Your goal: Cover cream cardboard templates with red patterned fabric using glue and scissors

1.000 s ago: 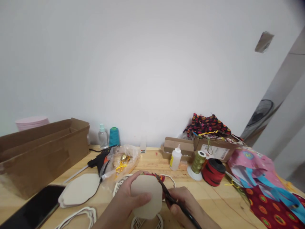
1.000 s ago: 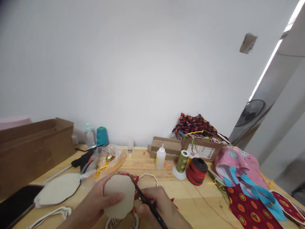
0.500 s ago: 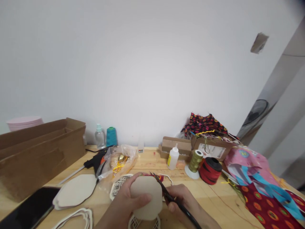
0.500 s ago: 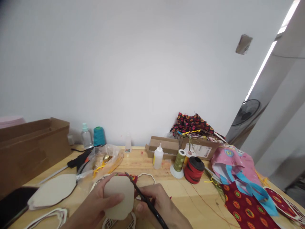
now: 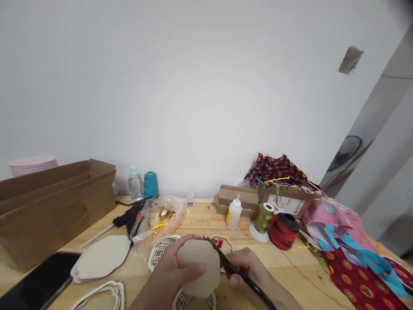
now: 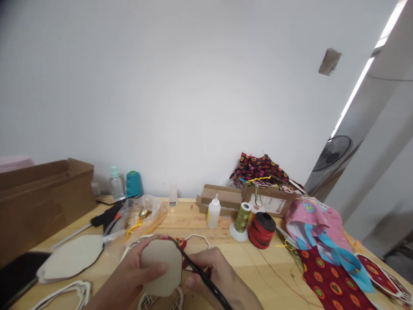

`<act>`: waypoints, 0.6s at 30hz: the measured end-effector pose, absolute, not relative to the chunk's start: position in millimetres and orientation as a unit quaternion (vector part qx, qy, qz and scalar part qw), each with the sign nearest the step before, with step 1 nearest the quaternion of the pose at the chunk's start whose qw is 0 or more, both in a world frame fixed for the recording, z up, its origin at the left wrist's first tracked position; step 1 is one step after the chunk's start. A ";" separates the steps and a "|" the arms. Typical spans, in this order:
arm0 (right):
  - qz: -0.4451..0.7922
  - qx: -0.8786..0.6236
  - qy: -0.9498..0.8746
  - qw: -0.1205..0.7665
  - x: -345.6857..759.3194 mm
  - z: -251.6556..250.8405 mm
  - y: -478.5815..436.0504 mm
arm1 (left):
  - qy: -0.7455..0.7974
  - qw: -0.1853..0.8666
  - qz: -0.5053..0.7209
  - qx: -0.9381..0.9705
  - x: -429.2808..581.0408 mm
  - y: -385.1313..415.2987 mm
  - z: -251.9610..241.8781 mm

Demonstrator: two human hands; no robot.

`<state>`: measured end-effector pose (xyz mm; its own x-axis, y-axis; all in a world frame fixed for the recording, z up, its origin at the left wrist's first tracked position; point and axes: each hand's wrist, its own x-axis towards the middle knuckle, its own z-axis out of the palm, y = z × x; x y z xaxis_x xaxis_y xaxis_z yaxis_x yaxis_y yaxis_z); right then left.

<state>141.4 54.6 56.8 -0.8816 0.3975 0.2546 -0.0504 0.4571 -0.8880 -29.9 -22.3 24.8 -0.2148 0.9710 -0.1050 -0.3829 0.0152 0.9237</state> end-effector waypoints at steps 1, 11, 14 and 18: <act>0.505 -0.099 -0.828 0.223 140.6 54.0 56.0 | 0.466 0.540 0.627 0.313 -30.0 -22.2 24.0; 0.470 -0.096 -0.840 0.254 138.5 36.2 61.1 | 0.473 0.537 0.627 0.307 -31.2 -23.0 25.2; 0.445 -0.128 -0.849 0.254 139.6 31.7 62.0 | 0.475 0.535 0.626 0.310 -31.4 -24.2 27.8; 0.430 -0.127 -0.860 0.245 139.9 33.0 62.5 | 0.476 0.532 0.629 0.308 -31.1 -25.3 30.0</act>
<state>139.9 62.5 33.0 -0.8479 0.4286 0.3119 0.0079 0.5985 -0.8011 -31.1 -25.3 30.0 -0.2451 0.9623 -0.1183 -0.3764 0.0180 0.9263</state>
